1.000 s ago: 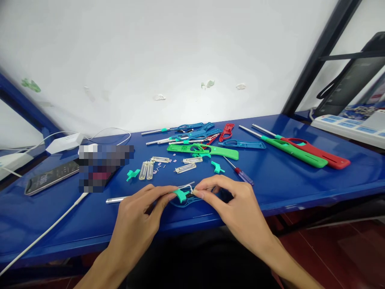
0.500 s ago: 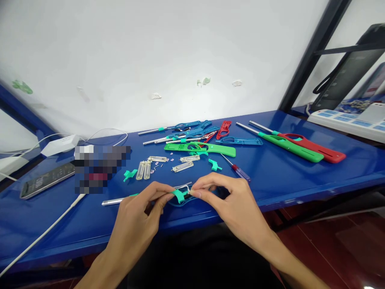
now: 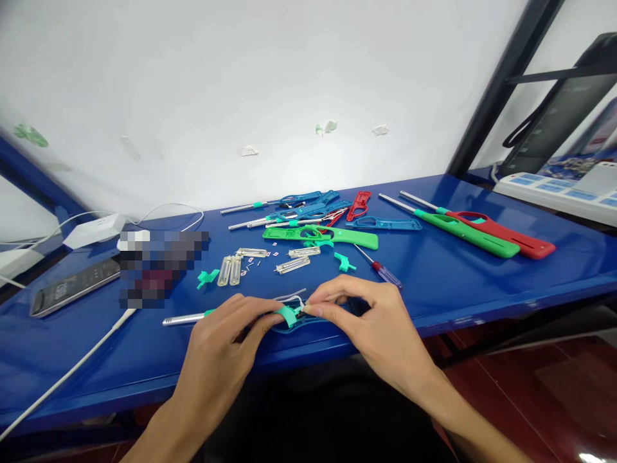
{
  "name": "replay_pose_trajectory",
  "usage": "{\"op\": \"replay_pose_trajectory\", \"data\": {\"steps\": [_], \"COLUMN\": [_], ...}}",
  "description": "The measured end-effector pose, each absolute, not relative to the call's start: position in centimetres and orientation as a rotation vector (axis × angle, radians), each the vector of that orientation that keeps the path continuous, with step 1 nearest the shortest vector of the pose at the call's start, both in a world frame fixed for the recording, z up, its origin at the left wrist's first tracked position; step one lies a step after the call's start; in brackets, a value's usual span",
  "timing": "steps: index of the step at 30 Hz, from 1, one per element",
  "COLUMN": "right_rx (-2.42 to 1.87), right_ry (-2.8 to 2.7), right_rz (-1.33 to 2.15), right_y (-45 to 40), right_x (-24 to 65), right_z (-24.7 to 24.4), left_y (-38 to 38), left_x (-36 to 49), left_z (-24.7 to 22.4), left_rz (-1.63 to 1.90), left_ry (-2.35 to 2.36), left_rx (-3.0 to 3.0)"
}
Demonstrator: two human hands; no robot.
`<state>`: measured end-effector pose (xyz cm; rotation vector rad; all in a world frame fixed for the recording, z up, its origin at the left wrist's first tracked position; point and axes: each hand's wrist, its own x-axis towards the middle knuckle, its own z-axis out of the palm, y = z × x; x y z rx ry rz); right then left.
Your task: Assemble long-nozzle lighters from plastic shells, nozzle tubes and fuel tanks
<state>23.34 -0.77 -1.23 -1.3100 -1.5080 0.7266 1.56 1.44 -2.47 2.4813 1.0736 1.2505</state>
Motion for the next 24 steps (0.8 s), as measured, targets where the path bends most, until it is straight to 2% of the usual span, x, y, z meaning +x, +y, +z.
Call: {"op": "replay_pose_trajectory", "data": {"steps": [17, 24], "right_rx": [-1.308, -1.305], "right_ry": [-1.521, -1.584], "right_rz": [0.813, 0.694], "right_y": [-0.51, -0.69], "right_x": [23.50, 23.63], "right_z": [-0.91, -1.37], "left_y": [1.00, 1.09], "left_x": [1.52, 1.55], "left_z": [-2.75, -2.79], "left_rz": [1.259, 1.285], "left_ry": [1.108, 1.039], "left_rx": [2.490, 2.514]}}
